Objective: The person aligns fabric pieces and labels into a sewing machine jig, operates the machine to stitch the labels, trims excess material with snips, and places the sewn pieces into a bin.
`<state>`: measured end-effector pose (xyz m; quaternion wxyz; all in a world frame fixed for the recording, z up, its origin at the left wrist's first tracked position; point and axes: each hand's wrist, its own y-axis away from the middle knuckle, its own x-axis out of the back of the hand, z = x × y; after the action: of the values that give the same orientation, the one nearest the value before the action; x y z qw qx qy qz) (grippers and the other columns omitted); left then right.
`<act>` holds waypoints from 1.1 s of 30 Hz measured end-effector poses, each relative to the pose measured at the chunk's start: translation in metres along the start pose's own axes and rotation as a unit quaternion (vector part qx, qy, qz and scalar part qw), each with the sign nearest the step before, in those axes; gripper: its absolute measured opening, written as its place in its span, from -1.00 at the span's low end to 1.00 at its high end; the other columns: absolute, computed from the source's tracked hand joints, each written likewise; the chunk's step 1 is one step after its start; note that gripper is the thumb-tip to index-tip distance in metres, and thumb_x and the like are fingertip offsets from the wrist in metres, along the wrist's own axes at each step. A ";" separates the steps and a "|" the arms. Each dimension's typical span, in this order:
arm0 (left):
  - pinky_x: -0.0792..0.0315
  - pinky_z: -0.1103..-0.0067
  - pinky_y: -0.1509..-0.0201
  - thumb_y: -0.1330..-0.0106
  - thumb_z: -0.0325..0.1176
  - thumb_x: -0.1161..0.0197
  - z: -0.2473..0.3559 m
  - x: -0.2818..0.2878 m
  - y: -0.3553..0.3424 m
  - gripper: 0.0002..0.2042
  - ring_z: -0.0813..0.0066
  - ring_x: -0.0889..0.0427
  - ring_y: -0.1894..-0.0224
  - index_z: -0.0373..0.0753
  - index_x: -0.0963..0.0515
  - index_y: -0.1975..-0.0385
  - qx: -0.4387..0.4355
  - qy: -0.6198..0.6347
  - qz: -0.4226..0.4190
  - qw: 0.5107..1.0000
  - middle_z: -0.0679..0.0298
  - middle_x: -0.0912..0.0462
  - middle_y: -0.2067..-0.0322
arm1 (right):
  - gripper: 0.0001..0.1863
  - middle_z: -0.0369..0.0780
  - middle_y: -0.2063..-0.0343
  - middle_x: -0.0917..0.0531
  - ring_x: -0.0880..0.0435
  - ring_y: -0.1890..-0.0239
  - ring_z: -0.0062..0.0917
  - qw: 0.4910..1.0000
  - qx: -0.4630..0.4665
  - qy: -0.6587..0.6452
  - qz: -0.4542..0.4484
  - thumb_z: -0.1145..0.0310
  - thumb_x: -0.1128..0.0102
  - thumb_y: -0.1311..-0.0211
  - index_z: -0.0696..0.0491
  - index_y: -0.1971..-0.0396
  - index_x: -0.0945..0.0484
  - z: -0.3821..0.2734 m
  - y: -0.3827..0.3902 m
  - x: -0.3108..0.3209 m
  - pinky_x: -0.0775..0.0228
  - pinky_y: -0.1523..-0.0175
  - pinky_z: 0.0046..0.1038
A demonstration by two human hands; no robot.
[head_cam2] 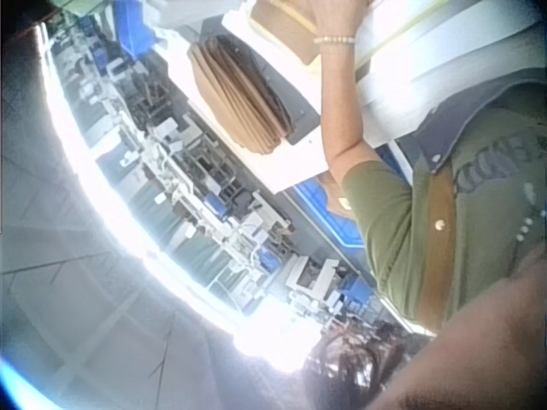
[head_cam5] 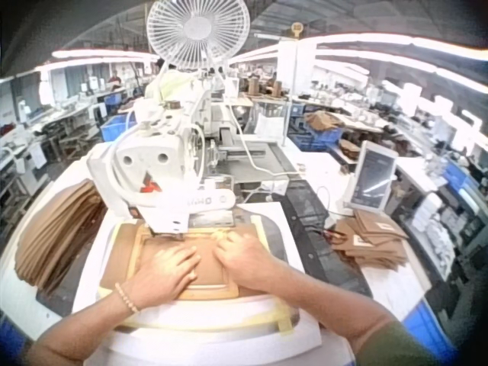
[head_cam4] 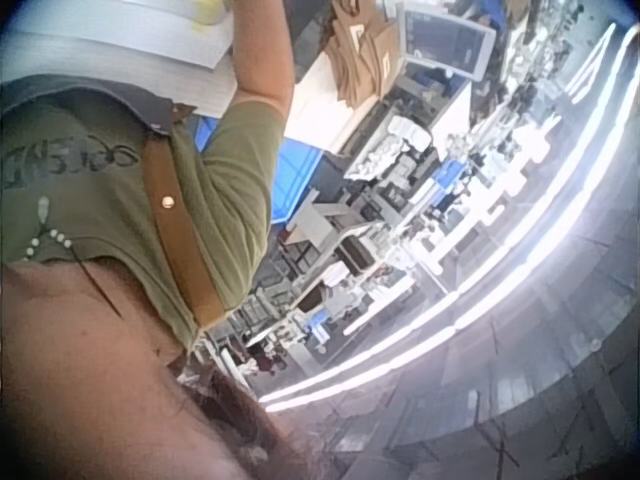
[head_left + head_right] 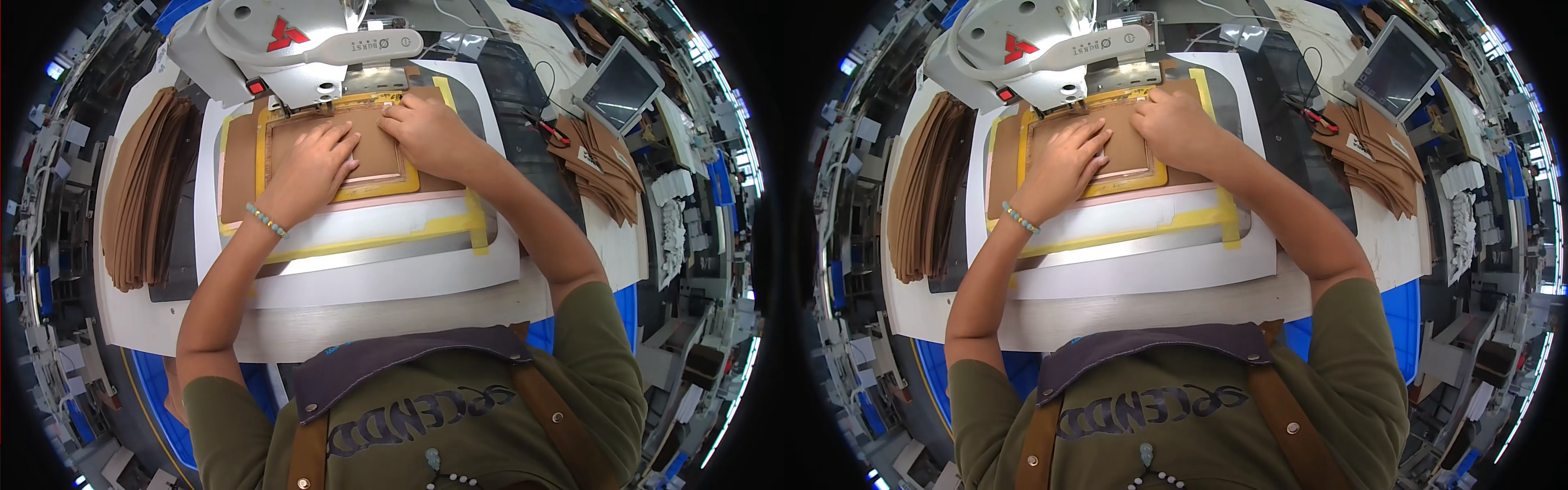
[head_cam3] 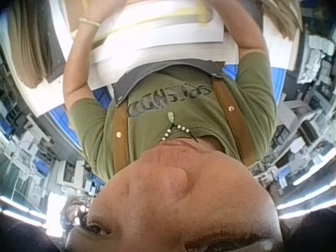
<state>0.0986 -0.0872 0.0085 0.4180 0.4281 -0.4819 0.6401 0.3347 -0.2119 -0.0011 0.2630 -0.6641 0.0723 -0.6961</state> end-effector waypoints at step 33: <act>-0.37 0.25 -0.53 -0.48 -0.45 -0.26 -0.030 0.034 0.039 -0.63 0.06 -0.47 -0.43 -0.31 -0.61 -0.26 0.038 0.037 0.007 0.999 0.15 -0.59 -0.36 | -0.64 -0.15 -0.33 -0.62 -0.53 -0.37 -0.23 0.962 -0.067 -0.235 -0.121 0.46 -0.21 -0.39 0.05 -0.14 -0.71 0.002 0.030 0.049 -0.44 -0.43 -0.23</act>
<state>0.0478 -0.0609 0.0260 0.4143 0.4164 -0.4441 0.6765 0.3460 -0.2594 0.0290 0.1416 -0.8287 -0.0256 -0.5409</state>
